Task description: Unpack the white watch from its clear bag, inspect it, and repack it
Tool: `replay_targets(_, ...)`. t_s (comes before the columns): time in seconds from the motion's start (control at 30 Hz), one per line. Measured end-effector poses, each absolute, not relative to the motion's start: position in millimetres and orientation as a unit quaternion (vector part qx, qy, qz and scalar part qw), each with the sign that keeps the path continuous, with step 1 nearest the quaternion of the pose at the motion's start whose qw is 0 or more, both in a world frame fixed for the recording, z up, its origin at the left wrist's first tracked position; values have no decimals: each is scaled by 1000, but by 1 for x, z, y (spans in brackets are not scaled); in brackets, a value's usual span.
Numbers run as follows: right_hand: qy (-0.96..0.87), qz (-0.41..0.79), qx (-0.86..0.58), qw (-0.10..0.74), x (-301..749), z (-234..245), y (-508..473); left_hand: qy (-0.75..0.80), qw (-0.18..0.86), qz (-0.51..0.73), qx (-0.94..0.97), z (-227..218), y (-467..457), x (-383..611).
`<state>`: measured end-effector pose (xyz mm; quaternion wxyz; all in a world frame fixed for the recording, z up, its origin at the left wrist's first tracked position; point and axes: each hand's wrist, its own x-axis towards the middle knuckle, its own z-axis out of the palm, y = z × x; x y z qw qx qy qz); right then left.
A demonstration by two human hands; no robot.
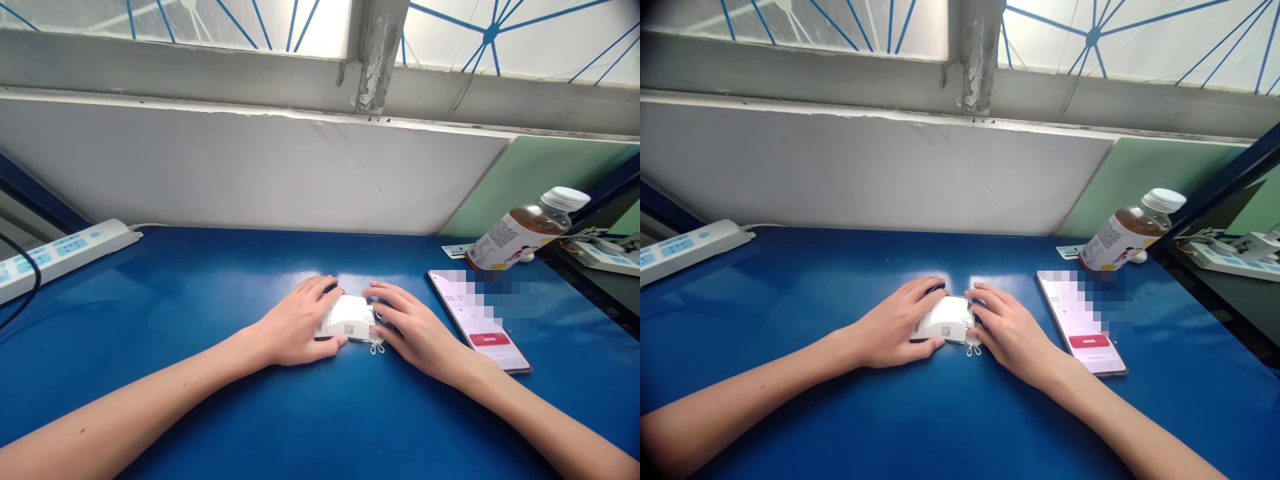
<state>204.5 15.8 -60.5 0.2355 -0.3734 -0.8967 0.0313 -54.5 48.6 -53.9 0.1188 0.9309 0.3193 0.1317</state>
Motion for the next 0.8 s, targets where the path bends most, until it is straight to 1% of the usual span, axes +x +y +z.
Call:
replay_targets(0.33, -917, -10, -349, 194, 214, -49, 22, 320, 126, 136, 929, -53, 49, -55)
replay_targets(0.47, -914, 16, -359, 187, 214, -49, 21, 318, 119, 132, 931, -52, 49, -55)
replay_targets(0.53, -905, 50, -377, 192, 211, -52, 20, 317, 115, 137, 931, -53, 49, -55)
replay_targets(0.6, -891, 73, -392, 215, 209, -58, 19, 314, 113, 143, 932, -53, 49, -55)
replay_targets(0.7, -878, 81, -400, 251, 206, -66, 18, 306, 112, 150, 933, -54, 49, -55)
replay_targets(0.8, -877, 79, -399, 255, 205, -70, 19, 301, 111, 155, 934, -53, 49, -54)
